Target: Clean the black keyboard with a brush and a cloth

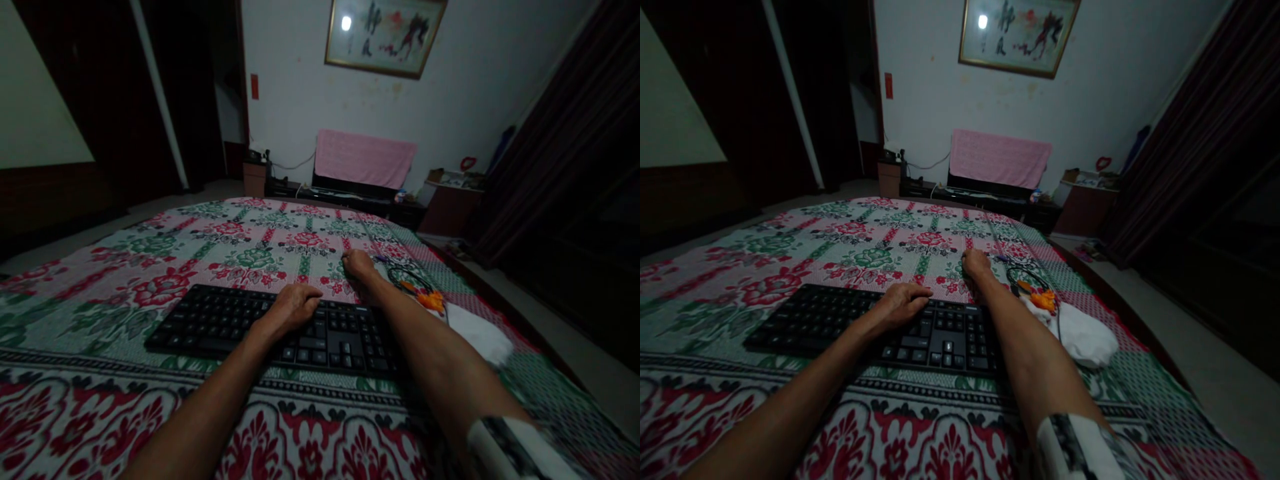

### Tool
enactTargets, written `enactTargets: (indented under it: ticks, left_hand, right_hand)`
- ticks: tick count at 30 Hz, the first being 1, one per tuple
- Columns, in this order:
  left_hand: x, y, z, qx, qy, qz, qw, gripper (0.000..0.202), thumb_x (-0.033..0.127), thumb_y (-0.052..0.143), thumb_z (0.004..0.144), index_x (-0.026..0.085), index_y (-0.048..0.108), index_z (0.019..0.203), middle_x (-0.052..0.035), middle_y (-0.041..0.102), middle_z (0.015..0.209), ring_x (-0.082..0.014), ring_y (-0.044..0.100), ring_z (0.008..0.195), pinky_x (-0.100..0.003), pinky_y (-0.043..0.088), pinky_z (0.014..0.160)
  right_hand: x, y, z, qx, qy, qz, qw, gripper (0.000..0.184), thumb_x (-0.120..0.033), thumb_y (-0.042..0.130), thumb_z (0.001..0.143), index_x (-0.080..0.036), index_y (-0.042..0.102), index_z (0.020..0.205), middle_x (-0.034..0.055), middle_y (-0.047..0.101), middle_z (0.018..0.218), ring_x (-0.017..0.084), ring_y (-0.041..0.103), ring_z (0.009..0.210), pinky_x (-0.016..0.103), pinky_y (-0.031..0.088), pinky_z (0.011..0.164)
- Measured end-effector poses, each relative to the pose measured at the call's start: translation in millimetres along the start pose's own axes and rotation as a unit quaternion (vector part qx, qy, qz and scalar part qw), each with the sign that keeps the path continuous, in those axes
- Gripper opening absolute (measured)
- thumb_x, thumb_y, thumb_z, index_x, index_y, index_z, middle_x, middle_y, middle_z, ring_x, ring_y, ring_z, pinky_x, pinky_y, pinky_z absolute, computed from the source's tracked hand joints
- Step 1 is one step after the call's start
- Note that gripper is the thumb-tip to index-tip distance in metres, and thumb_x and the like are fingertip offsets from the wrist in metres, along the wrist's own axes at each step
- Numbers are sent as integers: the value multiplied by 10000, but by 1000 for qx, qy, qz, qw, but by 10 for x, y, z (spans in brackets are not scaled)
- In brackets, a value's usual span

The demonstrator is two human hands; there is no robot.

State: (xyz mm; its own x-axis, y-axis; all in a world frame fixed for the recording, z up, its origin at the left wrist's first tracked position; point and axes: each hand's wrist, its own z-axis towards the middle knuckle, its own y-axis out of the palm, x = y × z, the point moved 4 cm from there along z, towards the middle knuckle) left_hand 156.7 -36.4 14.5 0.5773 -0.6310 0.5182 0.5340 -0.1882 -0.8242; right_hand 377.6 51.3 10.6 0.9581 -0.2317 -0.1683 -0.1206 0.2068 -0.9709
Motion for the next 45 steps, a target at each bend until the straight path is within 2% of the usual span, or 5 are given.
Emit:
enactTargets:
  ticks: [7,15,21,32,45]
  left_hand:
    - [-7,16,13,-3,8,-6,1000,340,236,440,788,185,683,1021,-56,683,1053,-186,610,1000,-287,441,889]
    - [-38,27,14,-3,8,-19,1000,328,240,463,770,218,689,1007,-18,694,1024,-168,616,980,-251,448,860]
    - [-47,28,4,-8,14,-14,1000,323,244,462,764,214,697,983,-18,701,1000,-167,621,957,-242,446,841]
    - [-11,1,-16,-18,19,-7,1000,306,245,456,765,211,707,938,-19,710,948,-168,627,907,-237,441,808]
    - [-38,25,8,-23,19,-3,1000,303,254,461,764,213,704,940,-17,707,943,-176,622,919,-248,443,818]
  right_hand:
    - [-128,-249,-166,29,-56,31,998,301,-261,477,811,-222,693,1016,60,690,1014,196,605,971,248,422,825]
    - [-172,-417,-946,-69,-161,230,957,193,-226,581,730,-188,715,865,7,718,827,153,637,768,218,456,678]
    - [-171,-453,-1317,-62,-174,216,959,200,-225,563,728,-179,697,871,9,699,783,134,614,713,211,424,636]
    - [-287,-537,-1409,-95,-269,125,950,226,-153,503,738,-184,716,807,13,678,754,127,570,692,203,362,610]
    - [-355,-575,-1458,-115,-250,112,955,228,-152,491,739,-142,718,761,2,643,629,95,529,574,191,322,541]
